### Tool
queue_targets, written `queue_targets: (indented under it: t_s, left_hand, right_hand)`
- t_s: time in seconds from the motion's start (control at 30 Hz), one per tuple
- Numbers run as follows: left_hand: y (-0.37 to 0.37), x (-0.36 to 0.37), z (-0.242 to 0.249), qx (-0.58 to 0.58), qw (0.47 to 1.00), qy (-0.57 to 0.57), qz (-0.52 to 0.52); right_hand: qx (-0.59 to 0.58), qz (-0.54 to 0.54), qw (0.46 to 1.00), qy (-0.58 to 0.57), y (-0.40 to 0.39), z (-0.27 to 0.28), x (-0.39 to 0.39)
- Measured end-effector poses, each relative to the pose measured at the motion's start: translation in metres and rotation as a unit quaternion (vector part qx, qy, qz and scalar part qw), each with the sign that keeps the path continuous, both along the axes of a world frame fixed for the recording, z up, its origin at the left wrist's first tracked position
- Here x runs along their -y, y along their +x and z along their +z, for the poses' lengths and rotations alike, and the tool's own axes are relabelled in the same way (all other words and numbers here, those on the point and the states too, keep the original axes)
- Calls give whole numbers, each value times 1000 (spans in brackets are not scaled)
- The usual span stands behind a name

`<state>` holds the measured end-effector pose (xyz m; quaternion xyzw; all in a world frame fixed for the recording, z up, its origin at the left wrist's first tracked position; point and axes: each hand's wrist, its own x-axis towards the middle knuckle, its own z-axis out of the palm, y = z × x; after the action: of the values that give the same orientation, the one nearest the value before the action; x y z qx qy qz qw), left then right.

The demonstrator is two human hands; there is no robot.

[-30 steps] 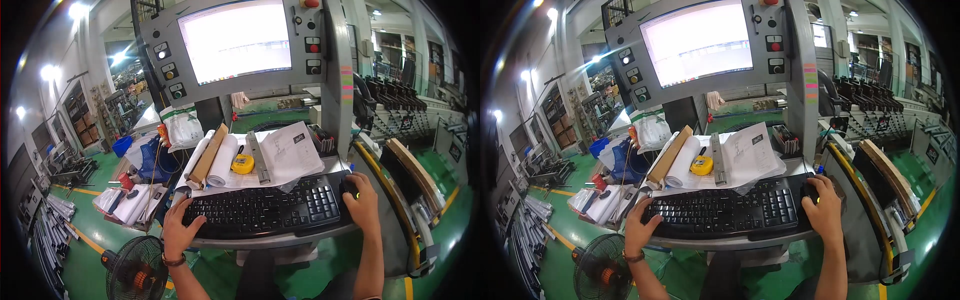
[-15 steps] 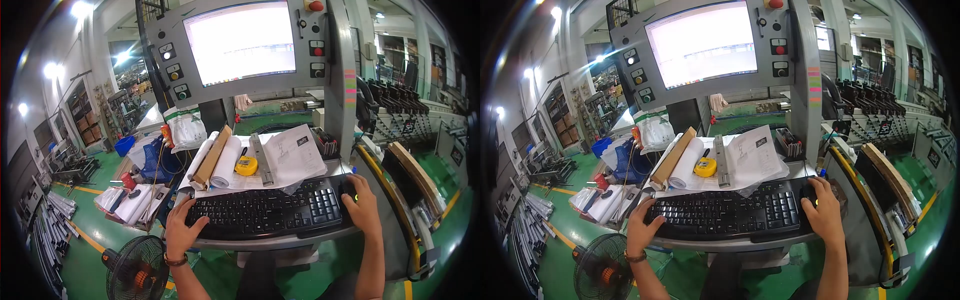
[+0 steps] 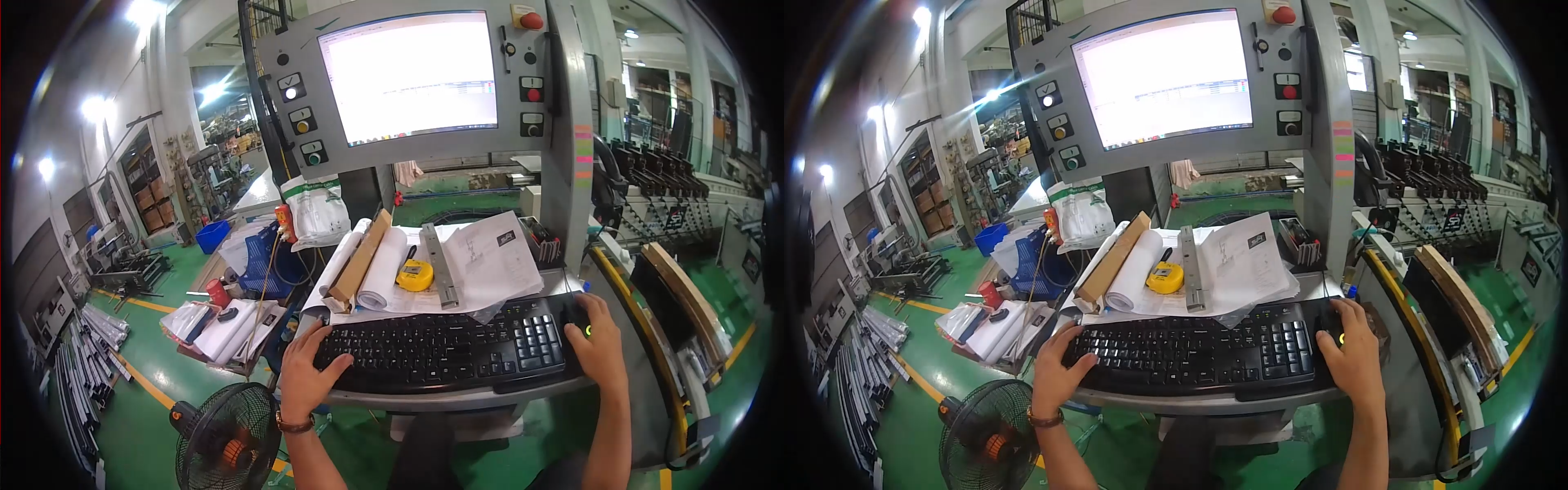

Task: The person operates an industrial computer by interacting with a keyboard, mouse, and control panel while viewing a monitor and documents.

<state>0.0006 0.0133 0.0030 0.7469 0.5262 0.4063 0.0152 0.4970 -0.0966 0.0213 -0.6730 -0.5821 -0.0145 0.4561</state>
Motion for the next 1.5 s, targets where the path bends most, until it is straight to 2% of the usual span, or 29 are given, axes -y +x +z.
queue_targets:
  t_s: [1.5]
  left_hand:
    - [0,1,0,3,1000,-3,2]
  right_hand:
    - [17,-2,1000,-16,1,-1,0]
